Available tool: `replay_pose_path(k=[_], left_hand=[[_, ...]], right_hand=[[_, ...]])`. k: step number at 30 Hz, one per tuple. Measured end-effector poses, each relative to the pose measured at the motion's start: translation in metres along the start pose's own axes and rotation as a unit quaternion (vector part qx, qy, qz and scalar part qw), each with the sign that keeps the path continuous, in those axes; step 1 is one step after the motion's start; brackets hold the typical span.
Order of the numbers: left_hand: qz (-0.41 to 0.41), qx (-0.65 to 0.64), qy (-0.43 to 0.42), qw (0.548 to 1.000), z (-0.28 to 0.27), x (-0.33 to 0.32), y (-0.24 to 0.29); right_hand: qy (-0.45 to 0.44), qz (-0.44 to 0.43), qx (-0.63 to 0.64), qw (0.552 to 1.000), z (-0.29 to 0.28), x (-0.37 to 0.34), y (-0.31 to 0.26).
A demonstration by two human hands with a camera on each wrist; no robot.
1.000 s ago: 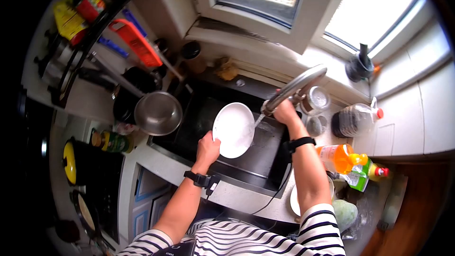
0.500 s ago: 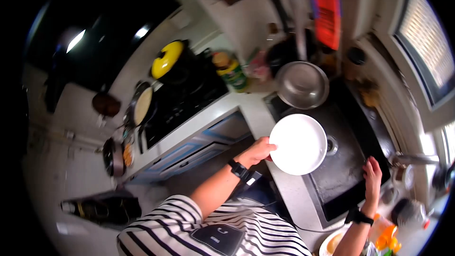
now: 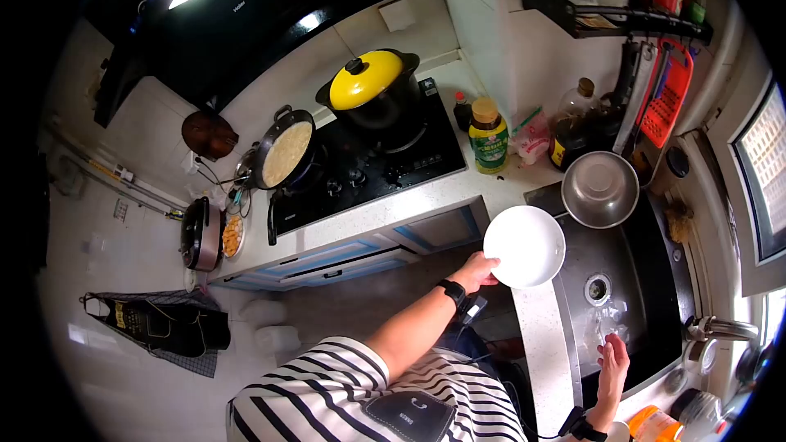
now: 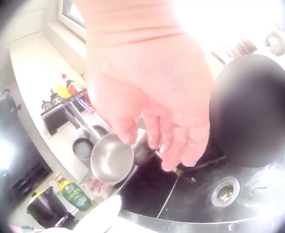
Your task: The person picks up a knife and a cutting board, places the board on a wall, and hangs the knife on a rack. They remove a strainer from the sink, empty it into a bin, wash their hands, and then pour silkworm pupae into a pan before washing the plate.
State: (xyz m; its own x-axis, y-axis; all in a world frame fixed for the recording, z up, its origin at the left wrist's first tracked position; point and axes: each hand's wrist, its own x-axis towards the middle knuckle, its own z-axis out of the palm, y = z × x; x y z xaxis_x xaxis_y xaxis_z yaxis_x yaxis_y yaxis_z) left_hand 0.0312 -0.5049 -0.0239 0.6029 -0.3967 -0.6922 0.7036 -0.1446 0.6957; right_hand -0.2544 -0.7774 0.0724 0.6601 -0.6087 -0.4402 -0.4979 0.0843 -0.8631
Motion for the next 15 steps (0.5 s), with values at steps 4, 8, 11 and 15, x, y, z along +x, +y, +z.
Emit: replay_pose_path(k=[4,8,11,15], left_hand=[[-0.005,-0.014,0.011,1.0,-0.008,0.011,-0.001],[-0.013,-0.042,0.004,0.999,-0.01,0.013,-0.001],[-0.028,-0.03,0.007,0.999,-0.014,0.004,0.016],[-0.047,-0.049,-0.011,0.998,-0.027,0.022,0.01]], right_hand=[[0.039,-0.001,0.005,0.999,0.026,-0.02,-0.006],[0.067,0.027,0.04,0.997,0.056,-0.047,-0.01],[0.077,0.033,0.037,0.996,0.086,-0.061,-0.015],[0.08,0.033,0.011,0.996,0.116,-0.077,-0.021]])
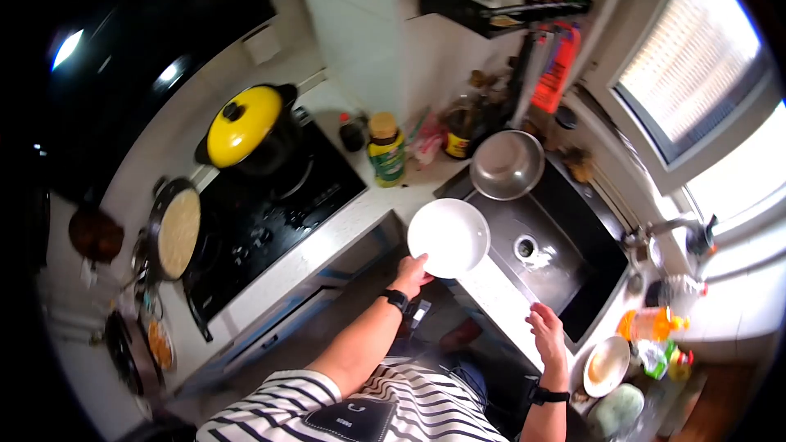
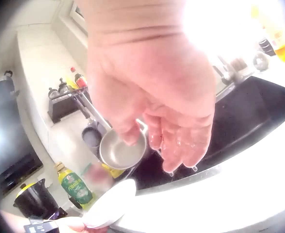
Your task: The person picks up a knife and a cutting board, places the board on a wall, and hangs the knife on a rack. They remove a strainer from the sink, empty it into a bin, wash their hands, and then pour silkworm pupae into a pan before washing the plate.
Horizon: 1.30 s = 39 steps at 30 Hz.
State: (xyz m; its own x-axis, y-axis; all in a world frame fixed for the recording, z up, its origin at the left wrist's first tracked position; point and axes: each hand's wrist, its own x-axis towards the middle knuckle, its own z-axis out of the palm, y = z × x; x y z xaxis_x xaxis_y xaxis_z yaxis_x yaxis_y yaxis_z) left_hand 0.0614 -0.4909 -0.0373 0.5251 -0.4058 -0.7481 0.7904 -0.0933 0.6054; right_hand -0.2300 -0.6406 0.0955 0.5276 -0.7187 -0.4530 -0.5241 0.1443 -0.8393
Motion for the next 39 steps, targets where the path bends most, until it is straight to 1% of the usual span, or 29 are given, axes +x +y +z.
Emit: replay_pose_path(k=[2,3,4,6,8,10,12,14,16,18,20,23,26,27,28,30,31,33,34,35,38,39], left_hand=[[-0.001,-0.019,-0.013,1.0,-0.005,0.005,-0.002],[-0.004,-0.022,-0.032,0.999,-0.008,0.002,0.0],[-0.005,-0.026,-0.051,0.998,-0.01,-0.002,0.006],[-0.035,0.034,-0.06,0.997,-0.015,-0.019,0.025],[-0.054,0.09,-0.082,0.991,-0.031,-0.023,0.034],[-0.047,0.11,-0.108,0.987,-0.05,-0.034,0.045],[-0.033,0.103,-0.066,0.992,-0.073,-0.04,0.05],[-0.019,0.089,-0.061,0.994,-0.108,-0.036,0.052],[0.003,0.101,-0.066,0.993,-0.133,-0.052,0.062],[0.027,0.107,-0.042,0.993,-0.155,-0.074,0.07],[0.039,0.082,-0.009,0.996,-0.175,-0.096,0.077],[0.033,0.043,0.046,0.997,-0.207,-0.12,0.075],[0.041,-0.008,0.105,0.994,-0.224,-0.145,0.063],[0.047,-0.038,0.127,0.99,-0.23,-0.152,0.054],[0.052,-0.069,0.15,0.985,-0.228,-0.159,0.05],[0.037,-0.071,0.17,0.982,-0.194,-0.193,0.051],[0.029,-0.071,0.181,0.981,-0.181,-0.202,0.052],[0.046,-0.059,0.174,0.982,-0.187,-0.204,0.036],[0.053,-0.052,0.173,0.982,-0.189,-0.209,0.029],[0.051,-0.061,0.181,0.98,-0.19,-0.212,0.024],[0.044,-0.089,0.2,0.975,-0.182,-0.229,0.015],[0.049,-0.1,0.196,0.974,-0.183,-0.23,0.011]], right_hand=[[-0.008,0.004,0.007,1.0,0.005,-0.007,-0.01],[0.006,-0.002,0.009,1.0,0.006,-0.008,-0.014],[0.0,-0.02,-0.021,1.0,0.004,-0.009,-0.023],[0.012,-0.03,-0.011,0.999,-0.005,-0.002,-0.038],[0.027,-0.056,0.051,0.997,-0.015,0.012,-0.062],[0.068,-0.1,0.088,0.989,-0.022,0.024,-0.104],[0.089,-0.11,0.147,0.979,-0.033,0.042,-0.146],[0.111,-0.115,0.172,0.972,-0.042,0.073,-0.171],[0.096,-0.098,0.238,0.961,-0.054,0.098,-0.199],[0.083,-0.1,0.304,0.944,-0.068,0.121,-0.226],[0.071,-0.136,0.321,0.935,-0.083,0.145,-0.252],[0.069,-0.165,0.276,0.944,-0.103,0.18,-0.289],[0.062,-0.139,0.196,0.969,-0.113,0.235,-0.3],[0.078,-0.115,0.164,0.977,-0.111,0.255,-0.3],[0.058,-0.143,0.134,0.979,-0.11,0.286,-0.291],[0.092,-0.203,0.002,0.975,-0.098,0.345,-0.28],[0.079,-0.198,-0.028,0.976,-0.093,0.358,-0.281],[0.096,-0.21,-0.054,0.972,-0.078,0.399,-0.285],[0.104,-0.213,-0.066,0.969,-0.071,0.399,-0.295],[0.072,-0.191,-0.034,0.978,-0.069,0.397,-0.303],[0.056,-0.314,0.066,0.946,-0.047,0.422,-0.316],[-0.01,-0.329,0.113,0.937,-0.045,0.417,-0.323]])
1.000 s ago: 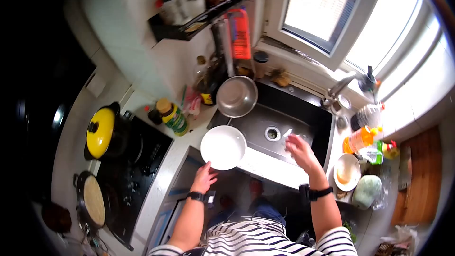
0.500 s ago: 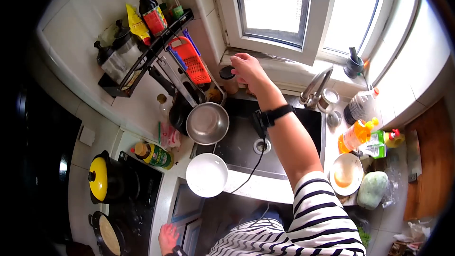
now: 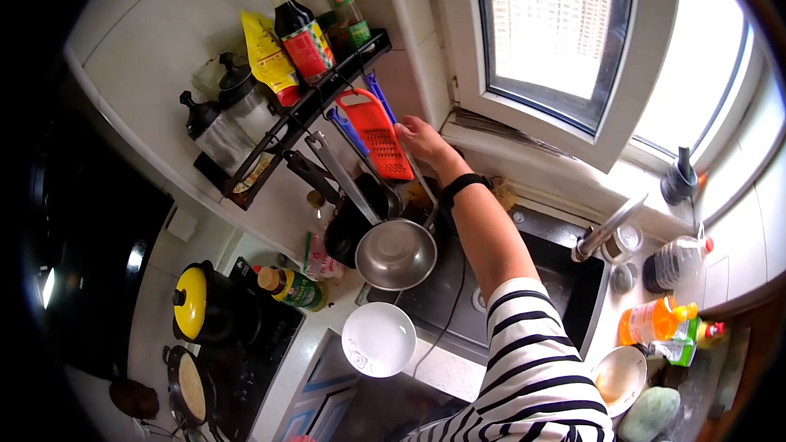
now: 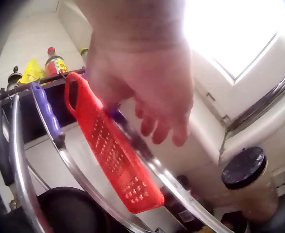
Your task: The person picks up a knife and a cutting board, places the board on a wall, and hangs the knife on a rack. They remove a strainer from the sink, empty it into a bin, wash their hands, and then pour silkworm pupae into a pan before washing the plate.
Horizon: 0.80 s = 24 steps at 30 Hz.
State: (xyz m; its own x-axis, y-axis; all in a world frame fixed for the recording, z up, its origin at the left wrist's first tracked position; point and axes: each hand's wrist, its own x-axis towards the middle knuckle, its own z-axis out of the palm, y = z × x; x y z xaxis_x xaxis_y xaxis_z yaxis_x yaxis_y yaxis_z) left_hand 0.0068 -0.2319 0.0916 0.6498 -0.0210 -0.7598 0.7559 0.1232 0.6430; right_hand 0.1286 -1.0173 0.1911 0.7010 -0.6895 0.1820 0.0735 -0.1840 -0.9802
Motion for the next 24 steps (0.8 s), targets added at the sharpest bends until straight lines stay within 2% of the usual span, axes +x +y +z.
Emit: replay_pose_path(k=[3,4,7,8,11,12,13,14,15,16,17,18,19,21,24], left_hand=[[0.004,-0.036,-0.012,0.999,-0.017,-0.001,-0.013],[0.004,-0.048,-0.017,0.999,-0.023,-0.001,-0.018],[-0.017,-0.111,-0.036,0.993,-0.041,0.015,-0.028],[-0.028,-0.137,-0.042,0.989,-0.047,0.02,-0.031],[-0.029,-0.06,-0.021,0.998,-0.021,0.02,-0.023],[-0.027,-0.175,-0.048,0.983,-0.039,0.04,-0.03],[-0.122,-0.369,-0.094,0.917,-0.067,0.073,-0.037],[-0.212,-0.544,-0.134,0.801,-0.091,0.104,-0.04],[-0.289,-0.689,-0.165,0.643,-0.101,0.117,-0.042],[-0.278,-0.676,-0.154,0.665,-0.099,0.122,-0.04],[-0.194,-0.514,-0.126,0.826,-0.09,0.119,-0.038],[-0.098,-0.322,-0.092,0.937,-0.04,0.085,-0.023],[0.003,-0.111,-0.053,0.992,-0.012,0.065,-0.015],[0.02,-0.082,-0.049,0.995,-0.007,0.067,-0.015],[0.026,-0.058,-0.061,0.996,-0.005,0.068,-0.012]], right_hand=[[-0.074,-0.013,0.037,0.997,0.001,0.003,-0.004],[-0.068,-0.03,0.018,0.997,0.003,0.001,-0.003],[-0.095,0.007,0.029,0.995,0.013,-0.003,-0.008],[-0.079,-0.033,0.017,0.996,0.012,-0.013,-0.016],[-0.053,0.022,0.004,0.998,0.012,-0.014,-0.015],[-0.038,0.007,-0.024,0.999,0.012,-0.012,-0.009],[-0.022,-0.009,-0.053,0.998,0.011,-0.007,0.001],[-0.006,-0.025,-0.083,0.996,0.007,-0.004,0.005],[0.001,-0.028,-0.1,0.995,0.003,-0.005,0.001],[0.008,-0.031,-0.117,0.993,-0.003,-0.007,-0.006],[0.014,-0.033,-0.134,0.99,-0.006,-0.013,-0.014],[0.03,0.009,-0.189,0.982,-0.011,-0.022,-0.034],[0.044,0.01,-0.197,0.979,-0.015,-0.026,-0.046],[0.042,0.005,-0.227,0.973,-0.024,-0.026,-0.057],[0.034,0.052,-0.256,0.965,-0.036,-0.036,-0.086]])
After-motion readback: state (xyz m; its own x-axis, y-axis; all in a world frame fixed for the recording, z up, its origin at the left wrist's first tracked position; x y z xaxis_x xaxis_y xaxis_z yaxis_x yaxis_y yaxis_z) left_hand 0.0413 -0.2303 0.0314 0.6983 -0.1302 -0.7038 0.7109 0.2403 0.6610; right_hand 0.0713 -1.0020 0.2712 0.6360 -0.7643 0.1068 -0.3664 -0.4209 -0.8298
